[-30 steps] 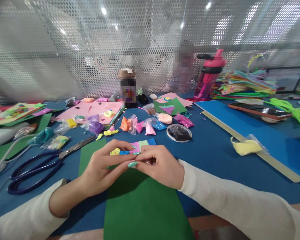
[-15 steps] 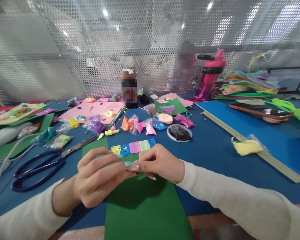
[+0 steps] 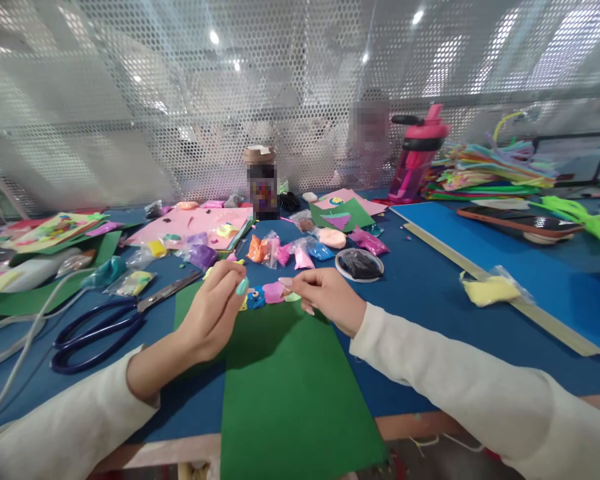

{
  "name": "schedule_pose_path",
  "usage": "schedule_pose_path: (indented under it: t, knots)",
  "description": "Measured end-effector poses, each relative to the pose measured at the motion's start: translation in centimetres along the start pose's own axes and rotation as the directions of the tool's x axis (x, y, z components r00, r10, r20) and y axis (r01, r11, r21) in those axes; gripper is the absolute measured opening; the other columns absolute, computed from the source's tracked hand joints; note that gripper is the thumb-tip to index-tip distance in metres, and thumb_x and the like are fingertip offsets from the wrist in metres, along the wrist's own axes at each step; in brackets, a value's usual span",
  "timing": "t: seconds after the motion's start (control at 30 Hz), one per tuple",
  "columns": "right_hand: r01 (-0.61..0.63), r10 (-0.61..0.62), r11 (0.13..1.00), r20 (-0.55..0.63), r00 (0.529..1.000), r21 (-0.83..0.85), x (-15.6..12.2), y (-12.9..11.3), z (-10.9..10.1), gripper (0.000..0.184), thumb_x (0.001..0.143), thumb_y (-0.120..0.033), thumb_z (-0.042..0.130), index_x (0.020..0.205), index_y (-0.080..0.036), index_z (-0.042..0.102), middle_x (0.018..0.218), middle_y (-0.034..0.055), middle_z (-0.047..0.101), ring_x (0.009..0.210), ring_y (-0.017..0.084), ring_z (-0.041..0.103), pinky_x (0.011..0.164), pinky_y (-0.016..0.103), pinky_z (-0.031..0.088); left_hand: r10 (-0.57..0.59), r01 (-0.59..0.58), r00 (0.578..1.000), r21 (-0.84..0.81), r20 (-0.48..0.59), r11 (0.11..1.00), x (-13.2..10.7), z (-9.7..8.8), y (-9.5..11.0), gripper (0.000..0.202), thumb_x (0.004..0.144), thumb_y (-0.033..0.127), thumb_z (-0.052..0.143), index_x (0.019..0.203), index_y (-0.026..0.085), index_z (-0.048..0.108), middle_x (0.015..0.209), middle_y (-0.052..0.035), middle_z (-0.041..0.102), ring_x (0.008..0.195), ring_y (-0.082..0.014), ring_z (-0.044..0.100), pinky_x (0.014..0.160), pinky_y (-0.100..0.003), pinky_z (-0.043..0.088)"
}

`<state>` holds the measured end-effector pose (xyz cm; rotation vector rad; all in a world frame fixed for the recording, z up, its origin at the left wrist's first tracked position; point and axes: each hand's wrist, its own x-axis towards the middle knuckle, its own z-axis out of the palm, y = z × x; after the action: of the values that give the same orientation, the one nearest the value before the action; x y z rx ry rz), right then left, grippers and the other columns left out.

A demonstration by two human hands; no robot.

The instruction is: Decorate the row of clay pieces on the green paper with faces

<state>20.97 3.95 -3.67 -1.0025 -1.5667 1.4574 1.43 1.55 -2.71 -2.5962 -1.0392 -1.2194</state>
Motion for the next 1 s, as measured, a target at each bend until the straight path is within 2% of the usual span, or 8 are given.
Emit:
schedule_pose_path:
  t: [0.2, 0.4, 0.6, 0.67, 0.77, 0.87, 1.0]
  knots:
    - [-0.043, 0.045, 0.995, -0.02, 0.999, 0.088, 0.3, -0.1, 0.1, 0.039, 0.069, -0.05, 0.063, 0.064, -0.012, 0.061, 0.035, -0.011, 0.024, 0.035, 0.005, 0.024, 0.041, 0.023, 0.025, -0.095, 0.1, 0.995, -0.142, 0.043, 0.985, 0.3, 0.1, -0.4, 0.027, 0.09, 0.017, 0.037, 0.069, 0.014, 0.053, 0.082, -0.0028, 0.05, 0.078, -0.0093, 0.05, 0.072, -0.021, 0.045]
    - [-0.084, 0.082, 0.989, 0.024, 0.996, 0.124, 0.0, -0.5, 0.2, 0.04, 0.069, -0.051, 0.061, 0.061, -0.011, 0.063, 0.04, -0.01, 0.026, 0.035, 0.004, 0.023, 0.039, 0.023, 0.024, -0.076, 0.075, 0.997, -0.153, -0.002, 0.985, 0.0, 0.5, -1.2, 0.012, 0.083, 0.018, 0.053, 0.082, 0.016, 0.064, 0.092, -0.0054, 0.052, 0.088, -0.0128, 0.054, 0.076, -0.026, 0.047]
    - [-0.114, 0.108, 0.993, 0.113, 0.988, 0.043, -0.5, -0.6, 0.5, 0.04, 0.065, -0.051, 0.065, 0.066, -0.011, 0.065, 0.037, -0.0108, 0.023, 0.035, 0.005, 0.023, 0.039, 0.023, 0.025, 0.048, -0.052, 0.997, -0.068, -0.052, 0.996, -0.2, 0.7, -1.2, 0.008, 0.08, 0.021, 0.059, 0.08, 0.021, 0.067, 0.096, -0.0058, 0.056, 0.088, -0.0159, 0.053, 0.075, -0.032, 0.044]
    - [-0.1, 0.1, 0.995, 0.126, 0.987, -0.01, -0.6, -0.6, 0.5, 0.038, 0.065, -0.049, 0.067, 0.064, -0.011, 0.064, 0.04, -0.0083, 0.031, 0.038, 0.006, 0.03, 0.04, 0.023, 0.026, 0.098, -0.099, 0.994, -0.005, -0.054, 0.995, -0.2, 0.6, -1.0, 0.007, 0.079, 0.023, 0.061, 0.077, 0.022, 0.067, 0.096, -0.0056, 0.058, 0.087, -0.0176, 0.053, 0.074, -0.035, 0.042]
    - [-0.071, 0.084, 0.993, 0.139, 0.987, -0.097, -0.8, -0.6, 0.4, 0.035, 0.067, -0.046, 0.067, 0.069, -0.011, 0.066, 0.047, -0.0039, 0.044, 0.042, 0.007, 0.036, 0.041, 0.024, 0.023, 0.204, -0.195, 0.978, 0.161, -0.041, 0.968, -0.2, 0.5, -0.6, 0.006, 0.078, 0.024, 0.061, 0.076, 0.023, 0.067, 0.095, -0.0053, 0.06, 0.083, -0.0183, 0.053, 0.07, -0.034, 0.039]
    - [-0.041, 0.065, 0.986, 0.144, 0.988, -0.164, -0.8, -0.6, 0.3, 0.032, 0.068, -0.043, 0.067, 0.072, -0.011, 0.068, 0.047, -0.0037, 0.045, 0.042, 0.007, 0.035, 0.043, 0.024, 0.022, 0.281, -0.264, 0.959, 0.269, -0.027, 0.926, -0.1, 0.6, -0.2, 0.004, 0.078, 0.023, 0.062, 0.076, 0.023, 0.065, 0.093, -0.0038, 0.062, 0.081, -0.0172, 0.054, 0.069, -0.032, 0.038]
    - [-0.018, 0.047, 0.979, 0.138, 0.989, -0.204, -0.8, -0.6, 0.2, 0.027, 0.066, -0.038, 0.069, 0.07, -0.011, 0.069, 0.05, -0.003, 0.047, 0.042, 0.006, 0.035, 0.043, 0.024, 0.023, 0.315, -0.292, 0.949, 0.303, -0.03, 0.907, -0.2, 0.6, 0.0, 0.003, 0.078, 0.023, 0.062, 0.076, 0.024, 0.065, 0.094, -0.0021, 0.064, 0.082, -0.0165, 0.055, 0.069, -0.031, 0.037]
